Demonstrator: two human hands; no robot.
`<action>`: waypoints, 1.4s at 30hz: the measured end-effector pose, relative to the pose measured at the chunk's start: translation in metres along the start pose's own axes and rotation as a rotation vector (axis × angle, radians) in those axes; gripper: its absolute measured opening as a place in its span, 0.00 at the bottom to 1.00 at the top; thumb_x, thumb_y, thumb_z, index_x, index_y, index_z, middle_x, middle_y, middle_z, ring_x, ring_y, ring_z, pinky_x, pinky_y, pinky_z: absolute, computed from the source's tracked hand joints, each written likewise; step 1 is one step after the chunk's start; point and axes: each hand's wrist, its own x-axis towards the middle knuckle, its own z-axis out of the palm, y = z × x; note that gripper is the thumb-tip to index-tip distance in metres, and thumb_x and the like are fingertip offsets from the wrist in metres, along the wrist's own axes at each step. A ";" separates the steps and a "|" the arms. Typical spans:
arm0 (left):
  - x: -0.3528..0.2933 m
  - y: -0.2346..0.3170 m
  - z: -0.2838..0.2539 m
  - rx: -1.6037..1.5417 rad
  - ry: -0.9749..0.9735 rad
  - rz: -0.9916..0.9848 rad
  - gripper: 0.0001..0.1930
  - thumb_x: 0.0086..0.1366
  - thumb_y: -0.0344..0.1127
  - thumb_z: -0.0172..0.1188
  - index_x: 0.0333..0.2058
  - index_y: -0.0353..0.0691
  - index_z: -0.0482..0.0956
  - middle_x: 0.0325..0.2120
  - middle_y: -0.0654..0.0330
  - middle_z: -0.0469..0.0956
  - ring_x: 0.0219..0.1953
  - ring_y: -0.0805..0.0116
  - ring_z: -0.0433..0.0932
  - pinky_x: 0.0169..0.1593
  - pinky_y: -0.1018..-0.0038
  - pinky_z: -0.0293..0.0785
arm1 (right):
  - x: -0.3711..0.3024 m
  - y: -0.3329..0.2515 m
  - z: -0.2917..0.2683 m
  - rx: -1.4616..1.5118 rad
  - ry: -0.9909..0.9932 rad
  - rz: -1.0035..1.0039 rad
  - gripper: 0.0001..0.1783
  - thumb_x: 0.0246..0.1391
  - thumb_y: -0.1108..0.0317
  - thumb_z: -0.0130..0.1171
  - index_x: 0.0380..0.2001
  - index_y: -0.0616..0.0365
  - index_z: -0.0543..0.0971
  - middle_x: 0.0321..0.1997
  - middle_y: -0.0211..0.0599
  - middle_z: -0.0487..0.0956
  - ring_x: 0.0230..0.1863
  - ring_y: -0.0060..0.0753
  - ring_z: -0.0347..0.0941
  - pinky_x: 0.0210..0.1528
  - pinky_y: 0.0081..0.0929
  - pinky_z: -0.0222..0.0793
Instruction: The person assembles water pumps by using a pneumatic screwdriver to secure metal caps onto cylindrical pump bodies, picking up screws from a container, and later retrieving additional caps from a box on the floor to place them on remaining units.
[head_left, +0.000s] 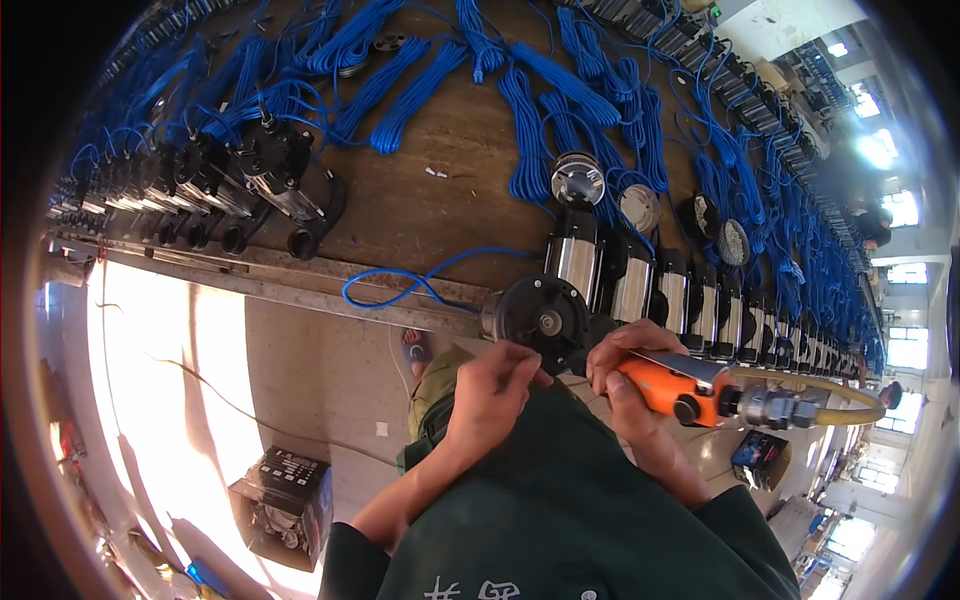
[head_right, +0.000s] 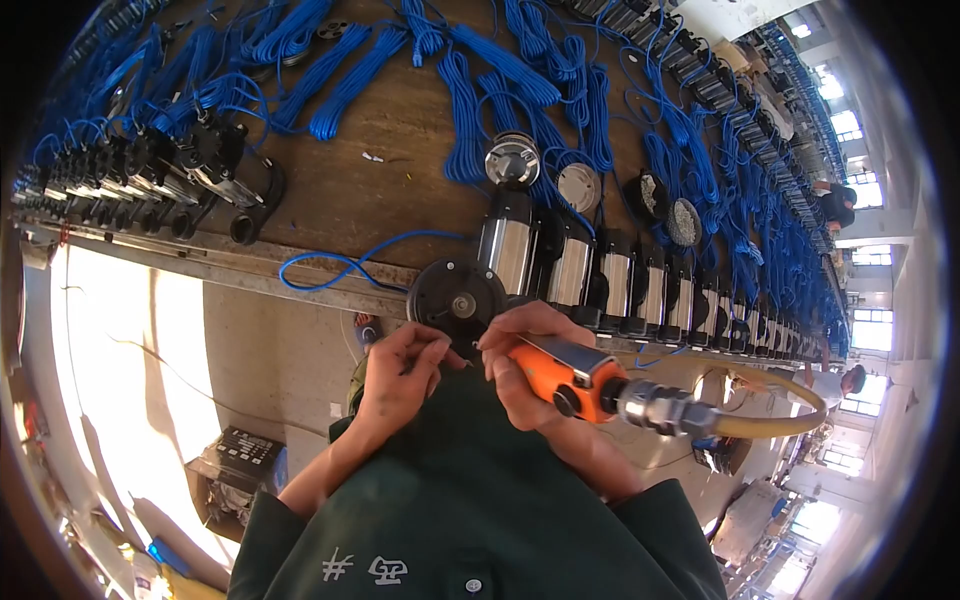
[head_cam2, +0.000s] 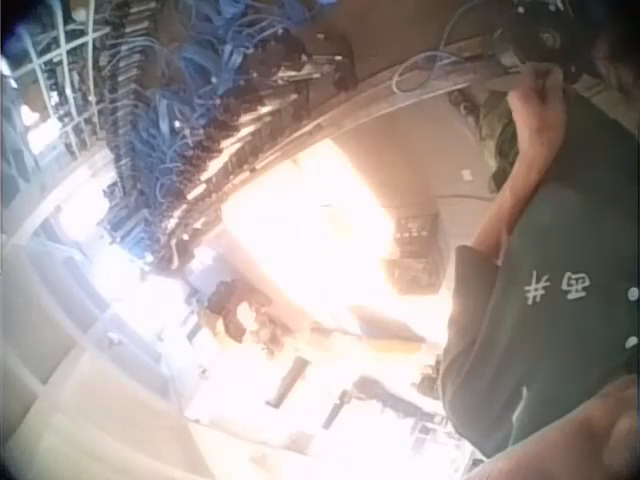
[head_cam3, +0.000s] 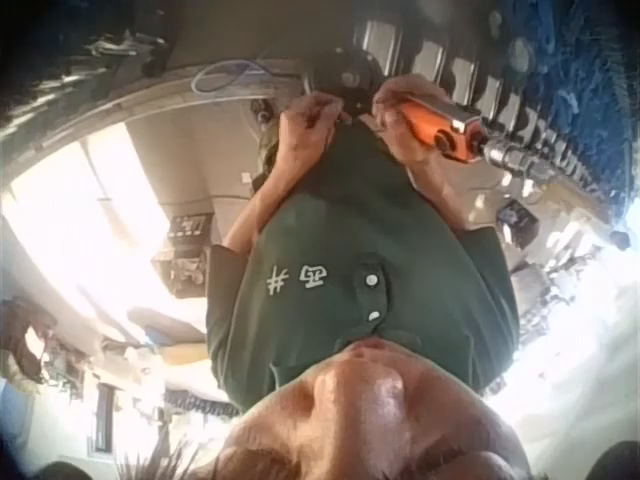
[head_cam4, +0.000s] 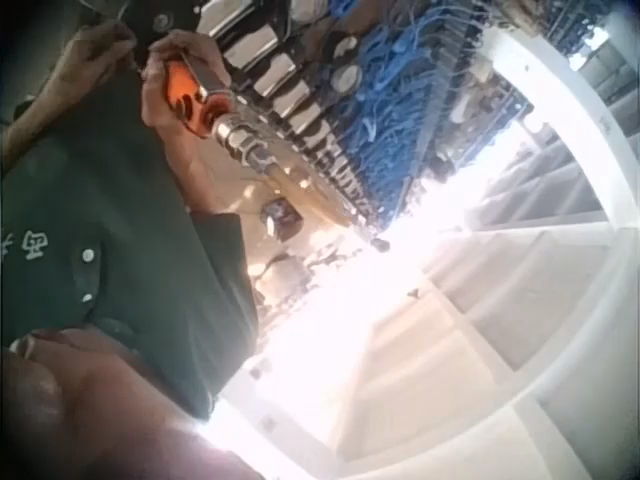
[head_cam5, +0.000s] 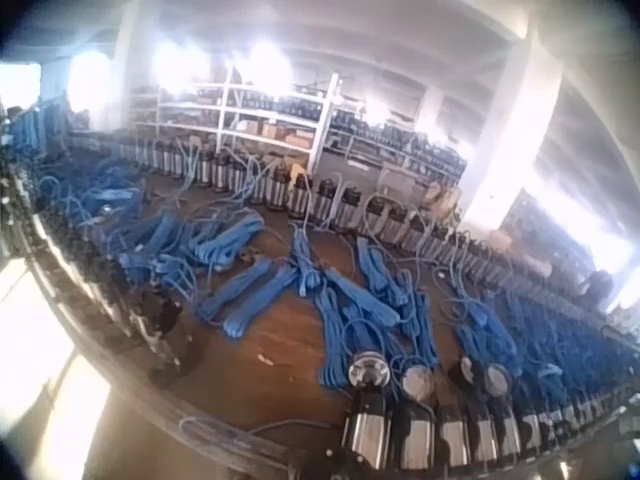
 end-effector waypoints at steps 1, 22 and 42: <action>-0.001 0.008 0.000 -0.130 0.004 -0.042 0.11 0.70 0.38 0.55 0.40 0.34 0.73 0.30 0.52 0.82 0.15 0.78 0.67 0.21 0.83 0.62 | 0.002 -0.004 0.001 0.034 0.029 -0.009 0.20 0.49 0.76 0.58 0.46 0.66 0.69 0.38 0.48 0.76 0.25 0.26 0.75 0.32 0.26 0.75; -0.010 0.038 0.000 -0.797 0.028 -0.280 0.12 0.73 0.44 0.49 0.38 0.41 0.72 0.22 0.60 0.77 0.10 0.80 0.57 0.14 0.84 0.52 | 0.033 -0.026 0.037 0.375 0.146 -0.117 0.17 0.53 0.73 0.54 0.46 0.55 0.65 0.33 0.38 0.70 0.23 0.24 0.68 0.31 0.26 0.71; 0.049 0.007 -0.031 0.107 0.131 0.352 0.15 0.67 0.32 0.54 0.49 0.30 0.75 0.17 0.69 0.67 0.22 0.81 0.62 0.26 0.81 0.58 | 0.059 0.028 0.049 0.225 0.153 -0.037 0.16 0.48 0.82 0.50 0.43 0.62 0.66 0.30 0.41 0.72 0.24 0.24 0.68 0.31 0.25 0.70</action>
